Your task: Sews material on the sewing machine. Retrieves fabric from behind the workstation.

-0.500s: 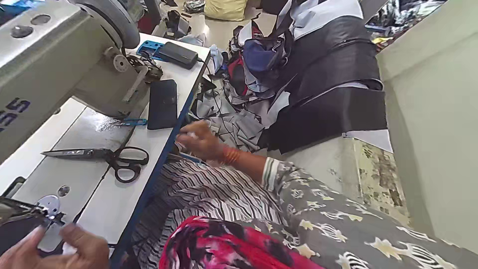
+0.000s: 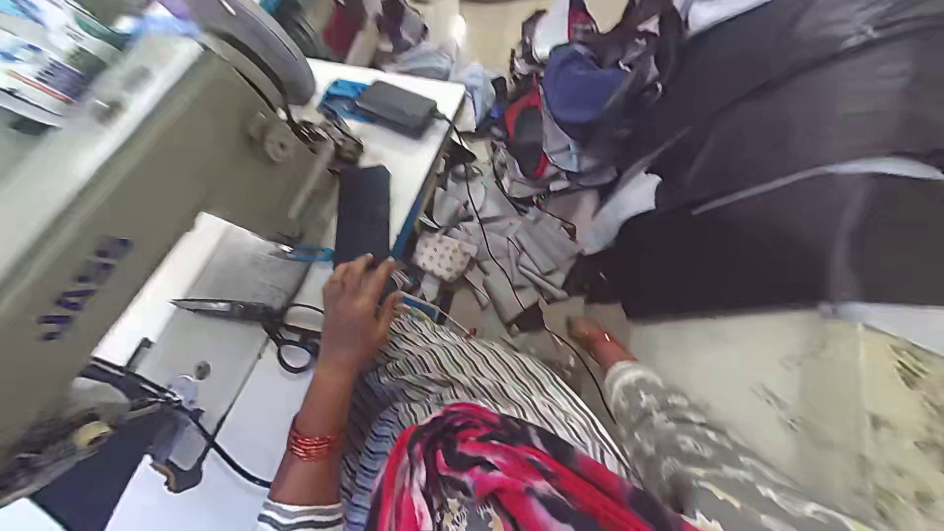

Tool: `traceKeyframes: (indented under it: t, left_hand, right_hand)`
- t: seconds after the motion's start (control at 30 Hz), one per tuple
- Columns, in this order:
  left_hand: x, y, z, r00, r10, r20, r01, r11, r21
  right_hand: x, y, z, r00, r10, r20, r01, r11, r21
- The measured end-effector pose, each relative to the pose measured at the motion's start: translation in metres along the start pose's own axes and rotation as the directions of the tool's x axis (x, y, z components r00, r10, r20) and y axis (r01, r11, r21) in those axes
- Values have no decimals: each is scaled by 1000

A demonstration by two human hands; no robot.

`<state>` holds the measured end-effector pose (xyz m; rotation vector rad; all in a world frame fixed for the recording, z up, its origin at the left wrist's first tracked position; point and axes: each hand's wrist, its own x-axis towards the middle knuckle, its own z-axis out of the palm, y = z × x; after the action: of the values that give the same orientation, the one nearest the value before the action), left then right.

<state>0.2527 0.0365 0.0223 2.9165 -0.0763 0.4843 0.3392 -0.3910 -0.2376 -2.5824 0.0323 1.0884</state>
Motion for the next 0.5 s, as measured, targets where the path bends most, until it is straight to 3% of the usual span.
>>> traceKeyframes:
  t: [0.1, 0.2, 0.3, 0.5]
  left_hand:
    - [8, 3, 1, 998, -28, -59, 28, 1000, 5]
    - [12, 8, 3, 994, -44, -102, 47, 999, 24]
    - [22, 6, 3, 985, -67, -157, 75, 996, 47]
    - [26, -3, 1, 949, -270, -165, 266, 963, -44]
  right_hand:
    - [-23, 8, 17, 986, 44, 159, -26, 994, -110]
    - [24, 13, 35, 957, 25, 290, 35, 979, -201]
    - [69, -11, 20, 968, -115, 223, 150, 978, -148]
    - [113, -52, -10, 959, -270, 80, 275, 960, -56]
